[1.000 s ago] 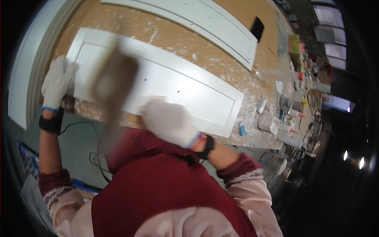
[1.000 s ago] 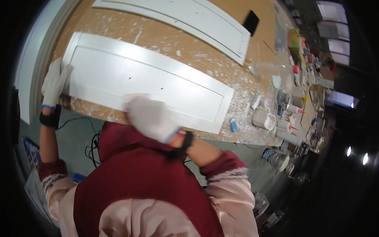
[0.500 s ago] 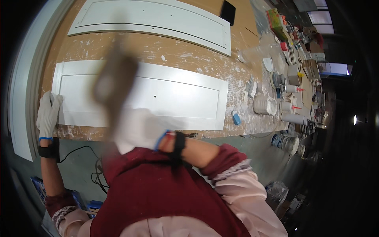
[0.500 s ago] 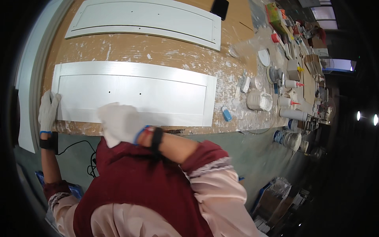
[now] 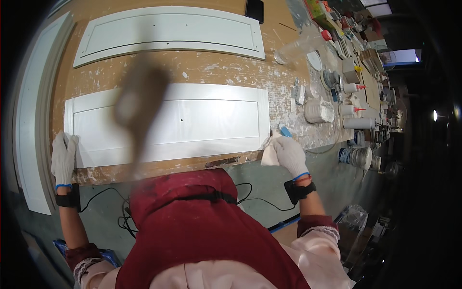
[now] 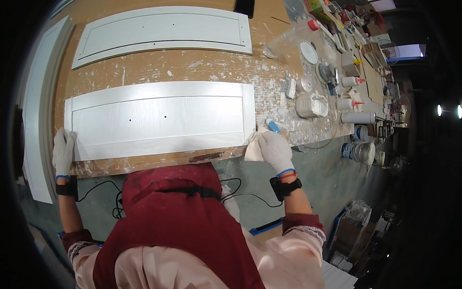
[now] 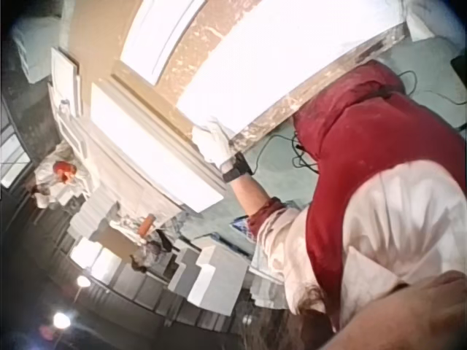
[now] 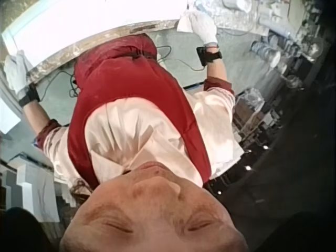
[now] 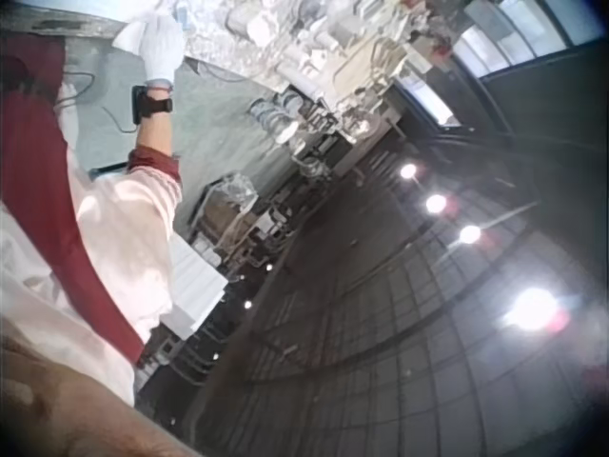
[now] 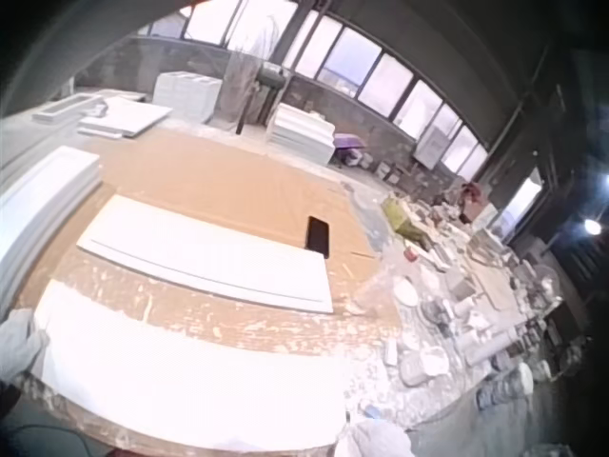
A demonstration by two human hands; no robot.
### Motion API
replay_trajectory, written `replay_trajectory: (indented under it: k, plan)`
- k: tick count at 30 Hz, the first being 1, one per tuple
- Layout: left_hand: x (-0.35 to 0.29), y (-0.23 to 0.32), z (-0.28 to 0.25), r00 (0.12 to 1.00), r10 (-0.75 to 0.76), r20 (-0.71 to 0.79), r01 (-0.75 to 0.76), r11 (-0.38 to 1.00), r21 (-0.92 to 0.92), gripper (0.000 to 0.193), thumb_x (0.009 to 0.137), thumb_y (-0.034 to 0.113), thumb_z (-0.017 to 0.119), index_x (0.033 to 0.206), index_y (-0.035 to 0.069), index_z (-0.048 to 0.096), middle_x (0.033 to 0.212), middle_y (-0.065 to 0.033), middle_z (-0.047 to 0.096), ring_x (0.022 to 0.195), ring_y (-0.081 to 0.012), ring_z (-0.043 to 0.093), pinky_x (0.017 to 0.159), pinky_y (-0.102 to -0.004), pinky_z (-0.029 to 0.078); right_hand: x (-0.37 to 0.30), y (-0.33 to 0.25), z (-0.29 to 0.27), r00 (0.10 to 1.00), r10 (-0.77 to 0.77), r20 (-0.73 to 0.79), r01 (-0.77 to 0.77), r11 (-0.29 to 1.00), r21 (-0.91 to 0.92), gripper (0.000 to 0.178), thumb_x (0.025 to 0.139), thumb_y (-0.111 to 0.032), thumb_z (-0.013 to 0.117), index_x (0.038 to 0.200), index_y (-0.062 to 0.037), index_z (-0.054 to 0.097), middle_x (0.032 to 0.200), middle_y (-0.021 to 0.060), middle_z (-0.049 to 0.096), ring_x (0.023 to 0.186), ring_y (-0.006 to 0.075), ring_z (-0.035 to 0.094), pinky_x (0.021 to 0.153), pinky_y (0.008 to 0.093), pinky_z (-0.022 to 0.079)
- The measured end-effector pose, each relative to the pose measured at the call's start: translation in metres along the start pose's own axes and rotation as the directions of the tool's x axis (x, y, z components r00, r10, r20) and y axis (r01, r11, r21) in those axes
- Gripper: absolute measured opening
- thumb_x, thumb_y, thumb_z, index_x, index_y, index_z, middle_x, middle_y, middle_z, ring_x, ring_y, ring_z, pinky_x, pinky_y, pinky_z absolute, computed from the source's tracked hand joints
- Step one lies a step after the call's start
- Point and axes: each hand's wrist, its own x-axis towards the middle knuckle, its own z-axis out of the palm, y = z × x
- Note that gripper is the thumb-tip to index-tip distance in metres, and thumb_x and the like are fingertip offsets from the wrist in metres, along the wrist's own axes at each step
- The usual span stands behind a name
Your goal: The person sands the surface of white wooden panels using a sanding block. They wipe the panels with a cloth to remove dust and then continue sanding. The person handles multiple panels, flipping them over to work on different sides.
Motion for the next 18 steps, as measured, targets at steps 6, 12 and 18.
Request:
replay_trajectory:
  k: [6,12,18]
  plan:
    - [0.009,-0.005,-0.001,0.989,0.144,-0.025,-0.145,0.987,-0.065,0.071,0.089,0.044,0.053,0.147,0.011,0.029,0.138,-0.0194,0.043,0.124,-0.0374,0.047,0.1,-0.0469,0.039,0.002,-0.004,0.0,0.971,-0.102,-0.215,0.13,0.984,0.118,0.028,0.09,-0.032,0.054,0.105,-0.0116,0.064,0.1,0.0154,0.065,0.089,0.0366,0.062,0.075,0.0446,0.05]
    - [0.023,0.0,-0.009,0.977,0.209,0.049,-0.197,0.964,-0.179,0.071,0.089,0.039,0.054,0.148,0.01,0.028,0.133,-0.0188,0.046,0.12,-0.0355,0.049,0.101,-0.0419,0.038,0.017,-0.015,0.002,0.986,-0.161,-0.037,0.16,0.986,-0.038,0.026,0.091,-0.03,0.049,0.105,-0.0149,0.064,0.102,0.0139,0.065,0.091,0.0363,0.062,0.074,0.0446,0.051]
    - [0.029,-0.007,-0.013,0.955,0.268,0.124,-0.251,0.958,-0.14,0.073,0.09,0.041,0.053,0.149,0.008,0.025,0.143,-0.0201,0.041,0.132,-0.0362,0.038,0.11,-0.0393,0.029,0.055,-0.029,-0.019,0.956,-0.282,0.078,0.285,0.958,-0.022,0.023,0.091,-0.026,0.047,0.098,-0.0124,0.064,0.094,0.0168,0.065,0.086,0.0387,0.063,0.071,0.0466,0.05]
